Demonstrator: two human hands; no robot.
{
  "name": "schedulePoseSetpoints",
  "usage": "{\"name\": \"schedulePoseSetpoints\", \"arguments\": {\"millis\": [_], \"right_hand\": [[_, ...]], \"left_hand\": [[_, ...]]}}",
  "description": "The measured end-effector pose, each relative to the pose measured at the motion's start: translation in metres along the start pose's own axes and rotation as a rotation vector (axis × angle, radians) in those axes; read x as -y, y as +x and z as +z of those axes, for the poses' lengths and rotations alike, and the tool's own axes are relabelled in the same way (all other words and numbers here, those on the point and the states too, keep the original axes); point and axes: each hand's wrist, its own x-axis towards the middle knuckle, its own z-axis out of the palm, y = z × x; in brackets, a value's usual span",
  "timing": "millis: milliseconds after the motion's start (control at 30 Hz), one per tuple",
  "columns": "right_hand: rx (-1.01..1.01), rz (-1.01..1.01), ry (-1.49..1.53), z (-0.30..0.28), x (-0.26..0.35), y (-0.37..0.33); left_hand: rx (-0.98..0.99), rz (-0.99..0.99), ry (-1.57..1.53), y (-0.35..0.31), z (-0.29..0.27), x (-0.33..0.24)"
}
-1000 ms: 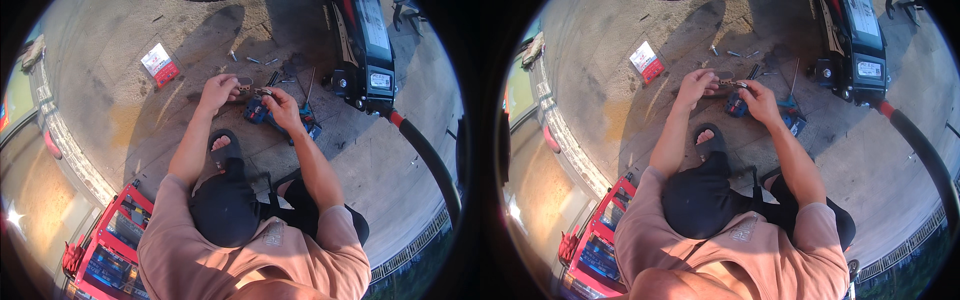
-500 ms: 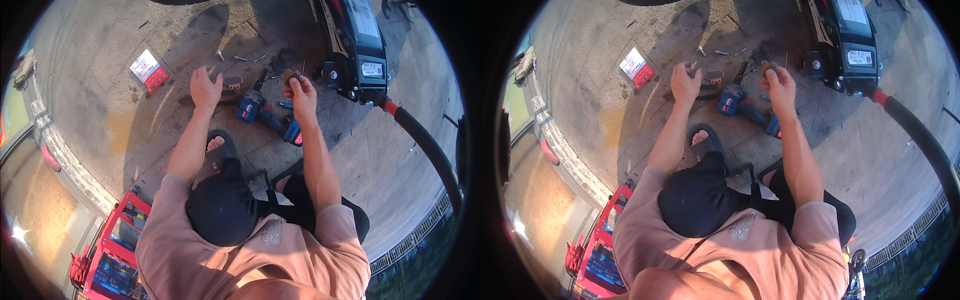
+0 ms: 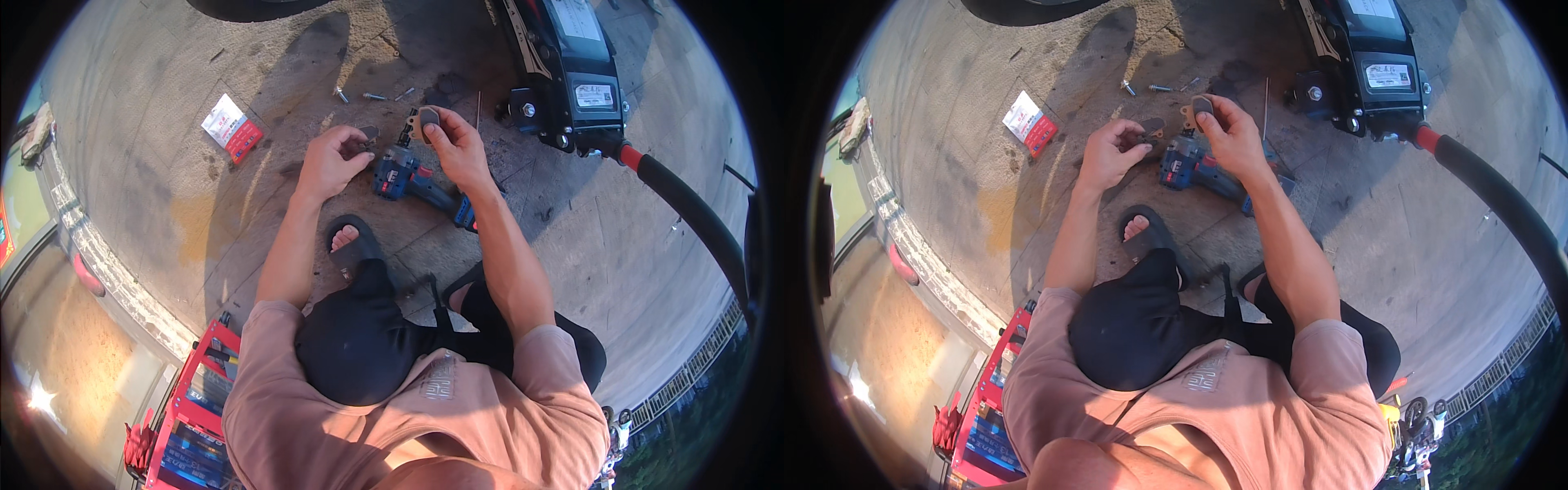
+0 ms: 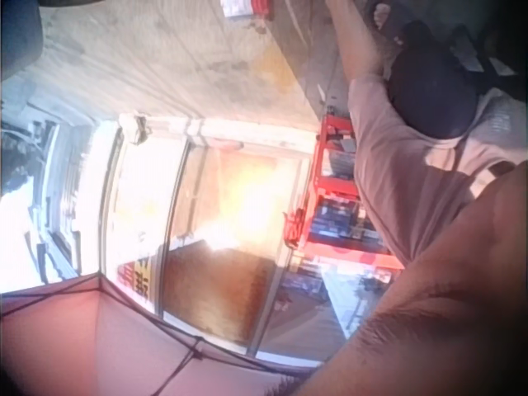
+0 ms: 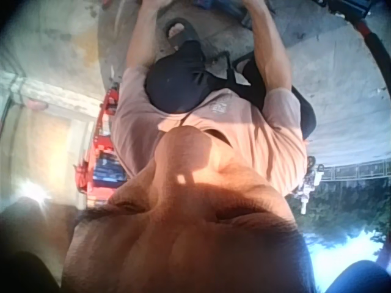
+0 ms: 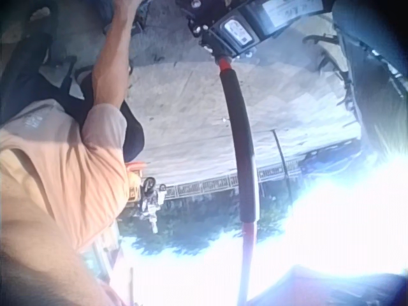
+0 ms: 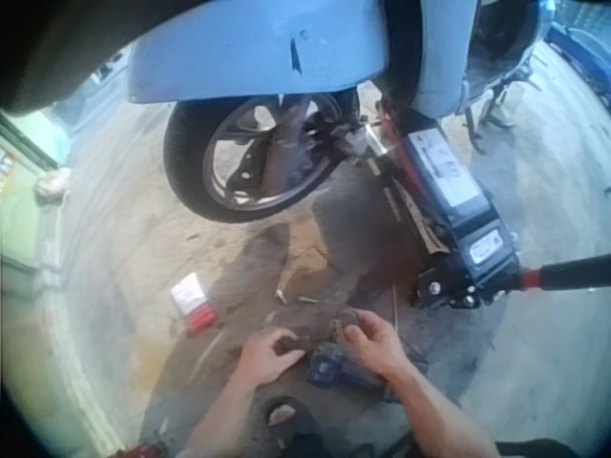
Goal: The person retrieves pliers from a red tool cart and uses them to bend a small metal clip. They then open a small package containing brake pads and assemble the clip onto the pads by hand.
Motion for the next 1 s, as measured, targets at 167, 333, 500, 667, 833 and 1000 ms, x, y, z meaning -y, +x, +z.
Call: {"name": "schedulePoseSetpoints", "arguments": {"millis": [167, 333, 500, 667, 833, 1000], "right_hand": [[0.248, 0.073, -0.227, -0.001, 0.031, -0.004], [0.239, 0.068, -0.260, 0.004, 0.041, -0.017], [0.141, -0.051, -0.207, 0.014, 0.032, -0.025], [0.095, 0.190, 0.000, 0.006, 0.032, -0.022], [0.071, 0.210, -0.039, 0.005, 0.034, -0.019], [0.122, 0.235, -0.029, 0.004, 0.037, -0.022]], "left_hand": [[0.302, -0.097, -0.265, -0.006, 0.008, -0.030], [0.125, -0.062, -0.642, -0.013, 0.029, -0.030], [-0.066, -0.153, -0.964, -0.020, 0.040, -0.028], [-0.032, -0.100, -0.765, -0.028, 0.030, -0.028], [-0.011, -0.057, -0.540, -0.031, 0.035, -0.029], [-0.019, -0.054, -0.519, -0.028, 0.034, -0.031]]}}
